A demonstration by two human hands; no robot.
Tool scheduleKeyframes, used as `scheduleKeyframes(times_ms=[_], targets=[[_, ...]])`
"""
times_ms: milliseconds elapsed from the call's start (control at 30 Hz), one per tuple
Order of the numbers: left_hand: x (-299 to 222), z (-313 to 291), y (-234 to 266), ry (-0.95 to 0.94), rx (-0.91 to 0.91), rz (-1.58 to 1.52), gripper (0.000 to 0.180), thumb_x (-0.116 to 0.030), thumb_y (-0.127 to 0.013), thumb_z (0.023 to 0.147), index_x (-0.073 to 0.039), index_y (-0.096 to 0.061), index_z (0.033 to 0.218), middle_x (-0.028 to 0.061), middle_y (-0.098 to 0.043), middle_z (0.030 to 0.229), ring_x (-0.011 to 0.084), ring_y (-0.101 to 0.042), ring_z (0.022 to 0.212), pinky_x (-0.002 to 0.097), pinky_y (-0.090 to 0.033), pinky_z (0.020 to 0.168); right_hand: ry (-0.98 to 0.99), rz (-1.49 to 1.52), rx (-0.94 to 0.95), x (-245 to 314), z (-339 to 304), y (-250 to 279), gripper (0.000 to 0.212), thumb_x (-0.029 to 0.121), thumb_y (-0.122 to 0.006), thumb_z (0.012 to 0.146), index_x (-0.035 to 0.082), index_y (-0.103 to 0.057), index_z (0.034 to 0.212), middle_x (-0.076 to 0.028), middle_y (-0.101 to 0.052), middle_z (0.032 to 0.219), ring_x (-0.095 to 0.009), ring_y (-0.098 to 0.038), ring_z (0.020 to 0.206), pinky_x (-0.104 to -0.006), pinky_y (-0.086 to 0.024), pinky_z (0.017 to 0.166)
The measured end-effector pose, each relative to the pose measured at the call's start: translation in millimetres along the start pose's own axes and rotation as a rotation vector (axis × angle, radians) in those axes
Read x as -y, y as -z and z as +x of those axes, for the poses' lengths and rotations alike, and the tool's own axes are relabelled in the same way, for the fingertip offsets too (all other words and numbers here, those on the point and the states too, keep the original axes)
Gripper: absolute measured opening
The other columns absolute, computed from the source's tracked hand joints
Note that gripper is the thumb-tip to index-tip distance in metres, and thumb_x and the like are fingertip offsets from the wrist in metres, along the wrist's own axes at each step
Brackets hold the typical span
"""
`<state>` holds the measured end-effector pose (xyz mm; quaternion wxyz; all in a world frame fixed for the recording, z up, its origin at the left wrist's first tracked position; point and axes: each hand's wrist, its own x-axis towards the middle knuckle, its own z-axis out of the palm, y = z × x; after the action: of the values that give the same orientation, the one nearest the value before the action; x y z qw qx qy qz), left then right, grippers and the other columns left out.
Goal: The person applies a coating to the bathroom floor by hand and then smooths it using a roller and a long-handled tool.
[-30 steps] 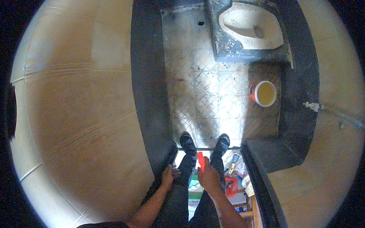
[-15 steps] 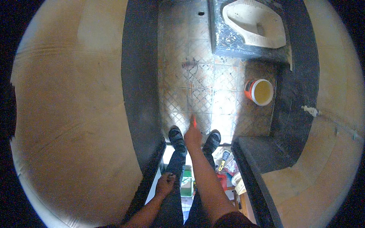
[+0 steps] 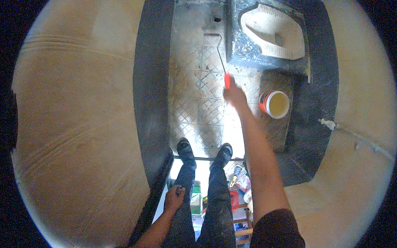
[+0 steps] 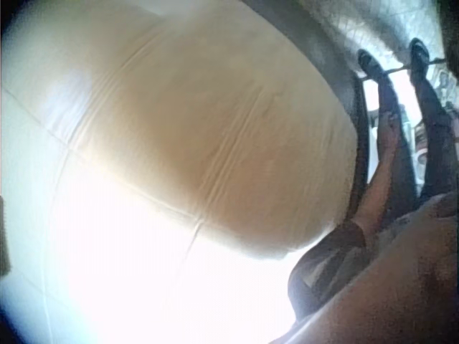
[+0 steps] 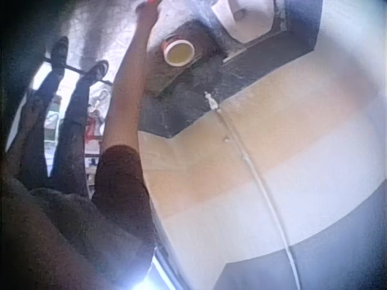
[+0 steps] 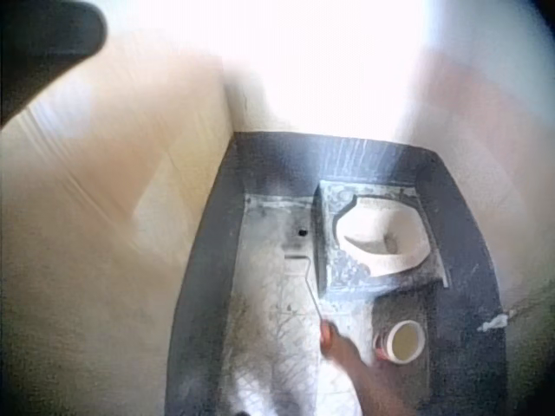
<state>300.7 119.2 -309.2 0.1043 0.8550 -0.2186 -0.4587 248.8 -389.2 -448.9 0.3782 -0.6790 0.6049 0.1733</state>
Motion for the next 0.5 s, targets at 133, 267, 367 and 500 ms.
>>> scheduleKeyframes(times_ms=[133, 267, 367, 500], targets=[[-0.6, -1.3, -3.1, 0.001, 0.065, 0.032, 0.033, -0.030, -0.067, 0.087, -0.003, -0.064, 0.105, 0.0136, -0.069, 0.089, 0.0308, -0.066, 0.084, 0.0408, -0.051, 0.077, -0.016, -0.176, 0.065, -64.0, -170.4, -63.9, 0.072, 0.027, -0.046, 0.097, 0.008, -0.006, 0.153, -0.028, -0.064, 0.085, -0.043, -0.065, 0.076, -0.0542, -0.051, 0.066], [-3.6, -0.6, -3.3, -0.041, 0.046, 0.097, 0.032, -0.030, -0.067, 0.087, -0.003, -0.064, 0.104, 0.0137, -0.069, 0.088, 0.0309, -0.066, 0.084, 0.0411, -0.052, 0.076, -0.151, -0.040, 0.173, -63.1, -231.3, -143.5, 0.075, 0.009, -0.048, 0.088, 0.007, -0.011, 0.153, -0.029, -0.064, 0.088, -0.045, -0.064, 0.079, -0.0547, -0.050, 0.071], [-8.5, 0.8, 3.4, 0.044, 0.076, 0.082, 0.032, -0.030, -0.068, 0.087, -0.003, -0.064, 0.104, 0.0138, -0.069, 0.088, 0.0306, -0.067, 0.086, 0.0406, -0.052, 0.077, -0.149, 0.056, 0.118, -18.4, -169.0, -174.4, 0.076, 0.003, -0.047, 0.087, 0.011, -0.010, 0.153, -0.033, -0.062, 0.089, -0.046, -0.064, 0.081, -0.0550, -0.050, 0.071], [-7.0, 18.3, 2.2, 0.047, 0.112, -0.035, 0.032, -0.027, -0.068, 0.087, -0.002, -0.063, 0.106, 0.0153, -0.068, 0.092, 0.0292, -0.067, 0.086, 0.0394, -0.052, 0.078, 0.001, 0.232, -0.190, 44.1, 14.2, -143.9, 0.078, 0.009, -0.052, 0.084, 0.005, -0.011, 0.150, -0.032, -0.061, 0.108, -0.046, -0.063, 0.097, -0.0521, -0.049, 0.085]])
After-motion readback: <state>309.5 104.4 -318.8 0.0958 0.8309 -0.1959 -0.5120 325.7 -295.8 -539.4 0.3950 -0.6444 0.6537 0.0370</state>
